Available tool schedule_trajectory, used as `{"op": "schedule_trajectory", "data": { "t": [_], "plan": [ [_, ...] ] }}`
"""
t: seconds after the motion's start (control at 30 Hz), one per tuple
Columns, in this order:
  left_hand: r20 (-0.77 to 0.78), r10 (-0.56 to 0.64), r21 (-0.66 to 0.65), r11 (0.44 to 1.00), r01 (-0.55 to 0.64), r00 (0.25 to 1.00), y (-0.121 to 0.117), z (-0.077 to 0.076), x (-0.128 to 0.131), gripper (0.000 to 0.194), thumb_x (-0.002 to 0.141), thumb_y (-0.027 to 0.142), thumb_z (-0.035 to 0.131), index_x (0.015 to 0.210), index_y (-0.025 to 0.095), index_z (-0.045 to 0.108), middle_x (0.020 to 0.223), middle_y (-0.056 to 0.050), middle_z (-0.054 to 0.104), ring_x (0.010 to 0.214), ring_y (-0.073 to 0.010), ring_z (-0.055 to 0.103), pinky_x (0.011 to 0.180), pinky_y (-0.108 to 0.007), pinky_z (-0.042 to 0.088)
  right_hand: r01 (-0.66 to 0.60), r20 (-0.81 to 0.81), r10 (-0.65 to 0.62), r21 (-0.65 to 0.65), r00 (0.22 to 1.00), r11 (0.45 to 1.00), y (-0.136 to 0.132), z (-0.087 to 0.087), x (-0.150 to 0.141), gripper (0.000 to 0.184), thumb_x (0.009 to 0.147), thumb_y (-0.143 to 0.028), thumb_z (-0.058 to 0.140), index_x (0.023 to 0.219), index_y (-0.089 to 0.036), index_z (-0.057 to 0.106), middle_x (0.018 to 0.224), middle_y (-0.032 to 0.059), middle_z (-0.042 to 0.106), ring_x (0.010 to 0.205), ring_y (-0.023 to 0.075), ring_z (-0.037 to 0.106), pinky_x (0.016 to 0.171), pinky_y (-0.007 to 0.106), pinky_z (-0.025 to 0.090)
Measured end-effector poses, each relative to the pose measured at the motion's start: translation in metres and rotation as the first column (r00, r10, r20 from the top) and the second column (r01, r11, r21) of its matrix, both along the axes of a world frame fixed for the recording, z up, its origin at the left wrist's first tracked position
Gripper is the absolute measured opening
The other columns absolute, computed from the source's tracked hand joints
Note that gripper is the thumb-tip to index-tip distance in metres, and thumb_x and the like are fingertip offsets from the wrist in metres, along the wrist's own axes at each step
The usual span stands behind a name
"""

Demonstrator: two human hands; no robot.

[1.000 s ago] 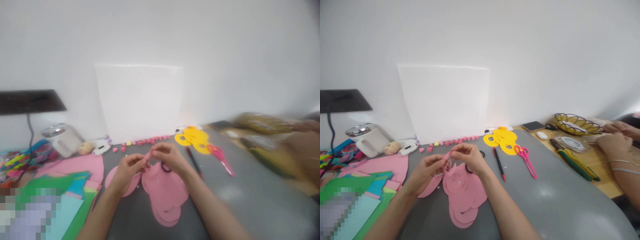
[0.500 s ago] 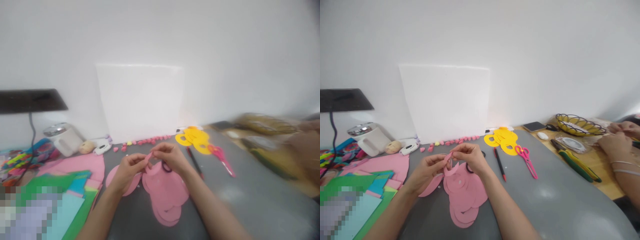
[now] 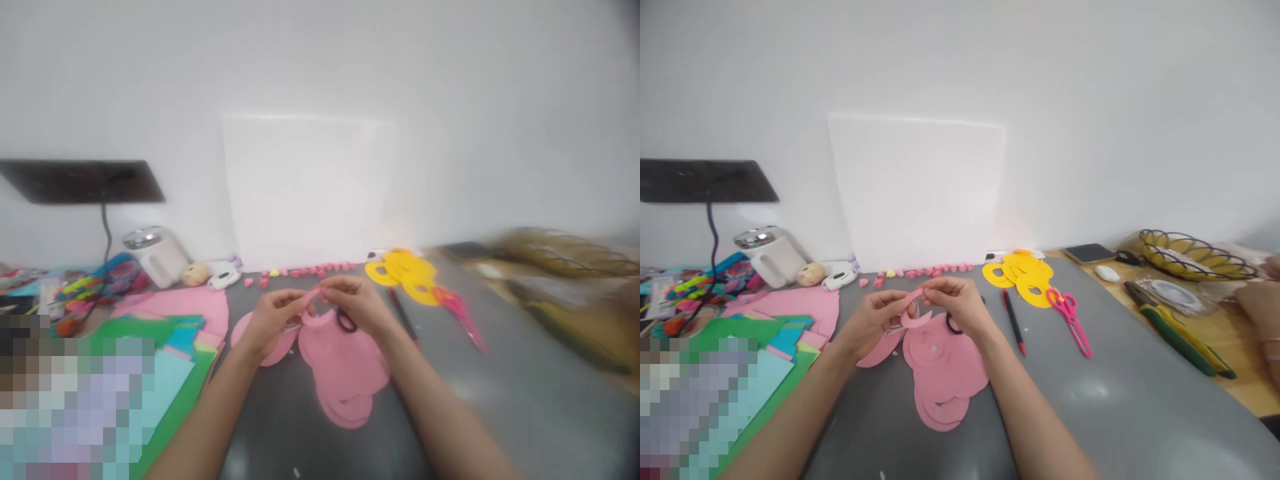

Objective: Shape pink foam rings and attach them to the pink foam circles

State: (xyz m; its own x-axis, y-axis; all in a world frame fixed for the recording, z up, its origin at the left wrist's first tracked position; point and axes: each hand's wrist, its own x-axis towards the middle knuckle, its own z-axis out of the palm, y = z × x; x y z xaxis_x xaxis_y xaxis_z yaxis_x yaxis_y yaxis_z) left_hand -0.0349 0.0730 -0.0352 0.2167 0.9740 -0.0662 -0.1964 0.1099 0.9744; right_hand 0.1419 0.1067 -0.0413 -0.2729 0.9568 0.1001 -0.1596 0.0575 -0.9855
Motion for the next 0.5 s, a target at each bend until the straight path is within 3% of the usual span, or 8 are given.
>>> {"op": "schedule_trajectory", "data": {
  "t": [0.3, 0.5],
  "plan": [
    [0.038, -0.02, 0.0, 1.0, 0.02, 0.999, 0.0004, -0.0076, 0.0041, 0.023, 0.066, 0.03, 0.075, 0.08, 0.012, 0.072, 0.069, -0.005, 0.065, 0.066, -0.0153, 0.059, 0.066, -0.032, 0.051, 0.053, -0.033, -0.054, -0.038, 0.998, 0.998, 0.0029, -0.0087, -0.0021, 0.025, 0.055, -0.031, 0.08, 0.069, -0.016, 0.066, 0.064, 0.0006, 0.067, 0.057, 0.0127, 0.06, 0.059, 0.028, 0.049],
    [0.065, -0.018, 0.004, 1.0, 0.018, 0.998, -0.0002, -0.0037, 0.0037, 0.021, 0.066, 0.029, 0.075, 0.079, 0.013, 0.073, 0.07, -0.004, 0.064, 0.068, -0.0142, 0.058, 0.066, -0.031, 0.052, 0.049, -0.049, -0.052, -0.061, 0.997, 0.997, 0.004, -0.0081, -0.0021, 0.023, 0.059, -0.031, 0.079, 0.077, -0.018, 0.071, 0.071, 0.0019, 0.069, 0.066, 0.0125, 0.062, 0.07, 0.029, 0.05]
  ]
}}
